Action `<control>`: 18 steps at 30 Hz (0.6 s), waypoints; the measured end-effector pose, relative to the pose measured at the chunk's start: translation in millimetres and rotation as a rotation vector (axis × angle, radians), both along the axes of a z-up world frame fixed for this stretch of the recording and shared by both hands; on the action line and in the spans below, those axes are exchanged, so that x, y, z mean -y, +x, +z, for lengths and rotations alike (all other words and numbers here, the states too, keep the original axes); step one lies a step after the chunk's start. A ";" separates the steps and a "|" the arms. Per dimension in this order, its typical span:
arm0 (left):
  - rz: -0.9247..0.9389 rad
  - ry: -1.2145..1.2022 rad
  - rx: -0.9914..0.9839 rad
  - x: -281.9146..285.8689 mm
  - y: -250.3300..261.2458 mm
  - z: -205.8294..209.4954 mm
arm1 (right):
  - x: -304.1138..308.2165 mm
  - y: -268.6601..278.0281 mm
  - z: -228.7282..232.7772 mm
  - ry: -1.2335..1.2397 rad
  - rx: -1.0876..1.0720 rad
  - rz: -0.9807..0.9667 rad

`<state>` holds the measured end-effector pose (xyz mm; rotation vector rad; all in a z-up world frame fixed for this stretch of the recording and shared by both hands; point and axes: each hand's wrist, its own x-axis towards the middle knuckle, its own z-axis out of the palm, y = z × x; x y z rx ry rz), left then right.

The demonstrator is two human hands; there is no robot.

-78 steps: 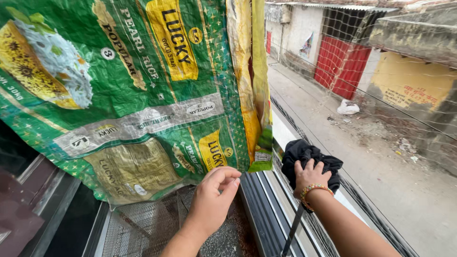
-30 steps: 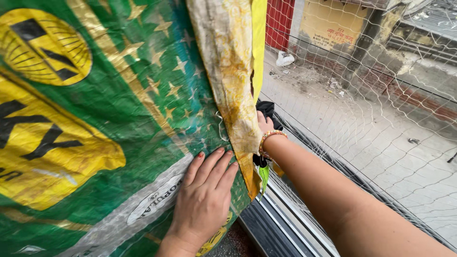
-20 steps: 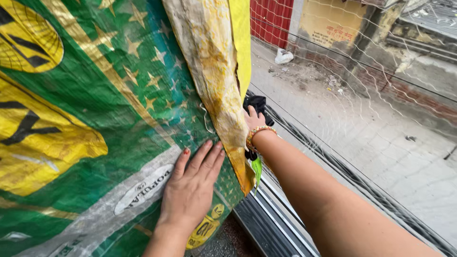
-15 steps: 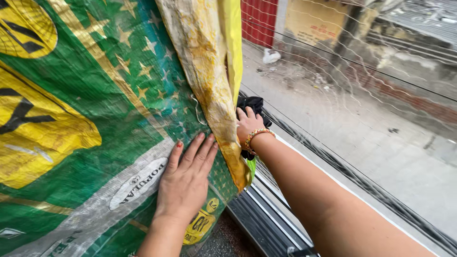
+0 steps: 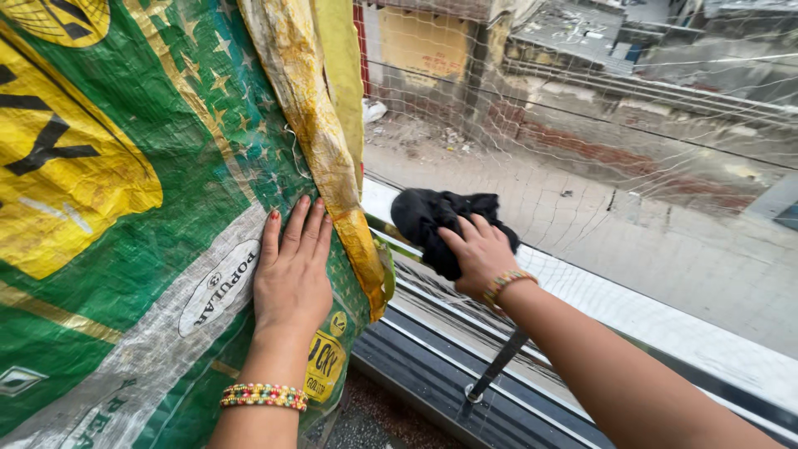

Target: The person wipes a black countertop and a metal balcony railing using a black cloth. They move a small brass cup and a potted plant to access the surface, then wipe the railing sections methodically.

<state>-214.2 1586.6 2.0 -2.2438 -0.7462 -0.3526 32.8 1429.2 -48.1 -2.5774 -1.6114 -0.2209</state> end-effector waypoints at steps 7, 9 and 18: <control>0.011 -0.015 0.026 11.0 -1.4 5.3 | 128.5 -5.5 -4.4 0.049 0.059 -0.117; 0.008 -0.045 0.066 18.1 3.9 6.6 | 148.6 -4.6 -7.4 0.103 0.071 -0.112; -0.357 -0.398 0.502 101.4 63.9 -48.7 | 151.7 17.6 -25.4 0.217 0.133 -0.017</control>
